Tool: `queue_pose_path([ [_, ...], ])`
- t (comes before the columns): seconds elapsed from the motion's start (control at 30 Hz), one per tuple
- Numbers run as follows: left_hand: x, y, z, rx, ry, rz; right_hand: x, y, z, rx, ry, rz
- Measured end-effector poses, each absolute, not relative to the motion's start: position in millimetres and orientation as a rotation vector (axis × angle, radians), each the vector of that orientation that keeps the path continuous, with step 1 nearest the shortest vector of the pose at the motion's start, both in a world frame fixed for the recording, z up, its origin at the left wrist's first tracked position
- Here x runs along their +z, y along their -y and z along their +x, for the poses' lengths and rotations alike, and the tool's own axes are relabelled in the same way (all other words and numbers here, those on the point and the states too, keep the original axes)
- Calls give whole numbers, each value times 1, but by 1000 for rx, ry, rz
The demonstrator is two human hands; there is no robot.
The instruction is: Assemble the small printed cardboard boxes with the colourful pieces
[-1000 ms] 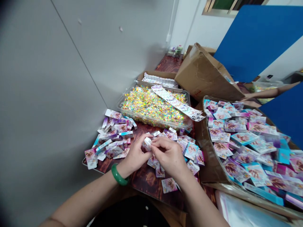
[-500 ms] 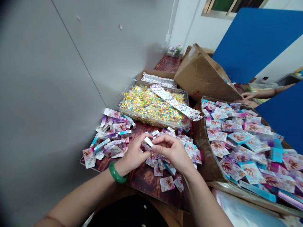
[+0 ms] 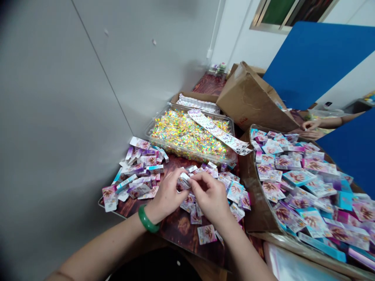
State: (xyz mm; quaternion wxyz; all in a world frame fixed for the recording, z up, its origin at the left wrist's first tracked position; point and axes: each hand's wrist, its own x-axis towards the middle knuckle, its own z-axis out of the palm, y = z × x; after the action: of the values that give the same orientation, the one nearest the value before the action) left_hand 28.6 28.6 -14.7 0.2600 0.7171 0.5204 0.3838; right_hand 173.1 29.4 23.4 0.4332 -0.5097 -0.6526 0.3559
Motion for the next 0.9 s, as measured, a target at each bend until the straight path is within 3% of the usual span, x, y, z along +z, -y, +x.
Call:
queue_pose_path([
  [0.17,-14,-29,26,1011,-1432,1879,23,-35,182,1130,1605,-1153],
  [0.37,-14,-28,27,941,-1486,1942,16,-29,177,674,1763,-1288],
  [0.53,-13,-28,29,983,-1505,1913,17,-20,167,422,1849,-1093],
  [0.9,-15,-28,32,1083,-1416,1949,27,-27,169,626,1784,-1238],
])
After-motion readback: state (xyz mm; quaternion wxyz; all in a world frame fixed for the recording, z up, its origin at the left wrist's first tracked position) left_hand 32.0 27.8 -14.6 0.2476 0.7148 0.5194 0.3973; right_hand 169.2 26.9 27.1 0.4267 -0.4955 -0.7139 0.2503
